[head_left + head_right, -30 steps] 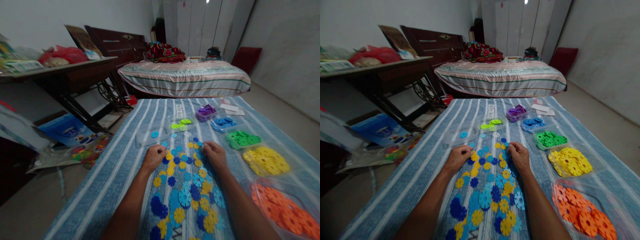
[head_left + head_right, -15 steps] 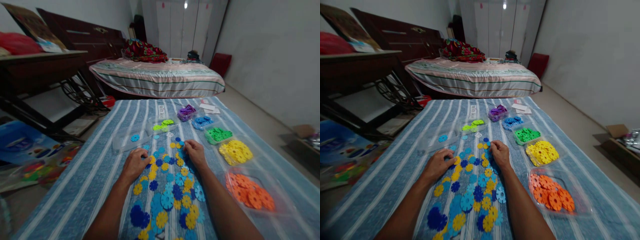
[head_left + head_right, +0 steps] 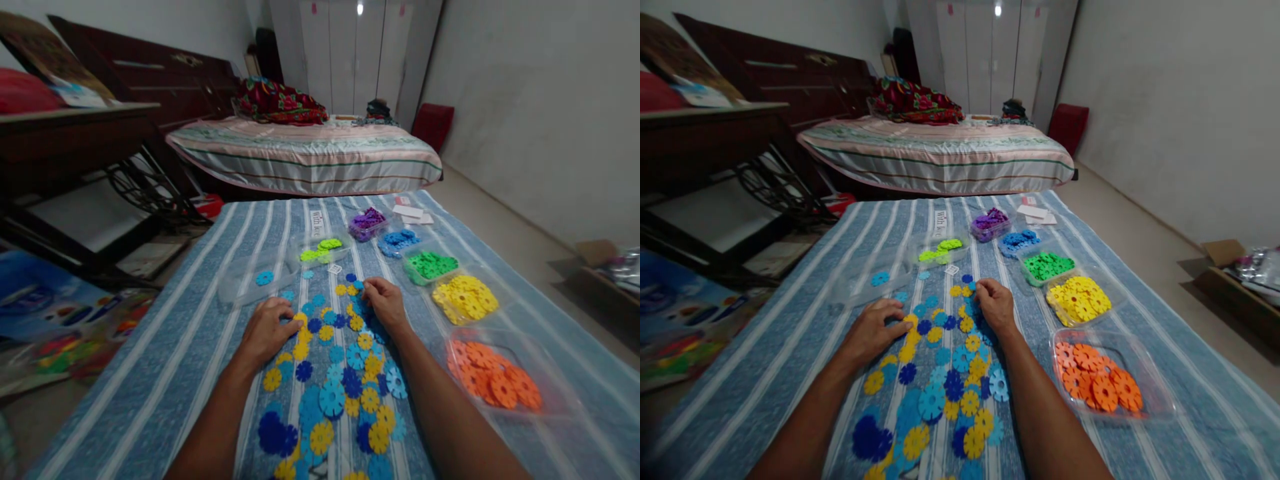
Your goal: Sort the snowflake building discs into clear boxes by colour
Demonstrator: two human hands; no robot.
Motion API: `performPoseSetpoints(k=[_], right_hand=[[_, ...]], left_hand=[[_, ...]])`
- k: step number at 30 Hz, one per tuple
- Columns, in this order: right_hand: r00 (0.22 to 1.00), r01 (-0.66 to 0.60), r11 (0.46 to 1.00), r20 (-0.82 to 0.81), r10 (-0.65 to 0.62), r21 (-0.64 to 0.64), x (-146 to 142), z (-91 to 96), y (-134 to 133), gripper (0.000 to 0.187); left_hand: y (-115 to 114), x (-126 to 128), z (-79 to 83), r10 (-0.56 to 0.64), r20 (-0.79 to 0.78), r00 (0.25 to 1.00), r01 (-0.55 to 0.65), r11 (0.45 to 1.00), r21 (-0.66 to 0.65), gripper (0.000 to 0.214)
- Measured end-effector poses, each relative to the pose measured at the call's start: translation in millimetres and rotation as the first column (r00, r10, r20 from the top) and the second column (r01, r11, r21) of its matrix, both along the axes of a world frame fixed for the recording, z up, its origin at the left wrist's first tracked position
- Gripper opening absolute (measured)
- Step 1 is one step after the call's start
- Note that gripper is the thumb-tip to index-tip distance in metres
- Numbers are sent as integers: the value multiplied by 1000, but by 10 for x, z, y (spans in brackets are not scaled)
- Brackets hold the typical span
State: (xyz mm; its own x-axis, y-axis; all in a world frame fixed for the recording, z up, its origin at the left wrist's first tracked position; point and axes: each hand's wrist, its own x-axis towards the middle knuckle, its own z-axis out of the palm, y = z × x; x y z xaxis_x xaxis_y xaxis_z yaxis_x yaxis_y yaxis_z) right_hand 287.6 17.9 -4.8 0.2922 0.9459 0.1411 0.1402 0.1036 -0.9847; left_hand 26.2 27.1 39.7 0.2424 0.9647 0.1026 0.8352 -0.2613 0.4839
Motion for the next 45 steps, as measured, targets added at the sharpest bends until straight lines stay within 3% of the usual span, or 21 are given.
performPoseSetpoints(k=[13, 20, 27, 31, 39, 42, 45], right_hand=[[1000, 13, 1000, 2, -13, -26, 14, -47, -12, 30], [1000, 6, 1000, 17, -6, -23, 10, 10, -43, 28], [1000, 3, 1000, -25, -3, 19, 20, -6, -82, 29], [1000, 18, 999, -20, -17, 27, 20, -20, -97, 29], [994, 62, 998, 88, -62, 3, -1, 47, -103, 30], [962, 93, 996, 257, -93, 13, -86, 122, -148, 30], [882, 18, 998, 470, -43, 58, -318, 214, -209, 27]], left_hand=[[-48, 36, -26, -2, 86, 996, 3, 1000, -15, 10], [-40, 47, -30, 42, 143, 989, -39, 999, -21, 20], [-25, 58, -152, 87, 169, 982, -91, 996, 16, 22], [-54, 100, -238, 108, 158, 982, -126, 986, 108, 25], [-114, 127, -338, 64, 140, 988, -102, 952, 289, 25], [-118, 113, -347, 30, 167, 985, -80, 951, 299, 25], [-119, 104, -344, -10, 202, 979, -53, 951, 305, 26]])
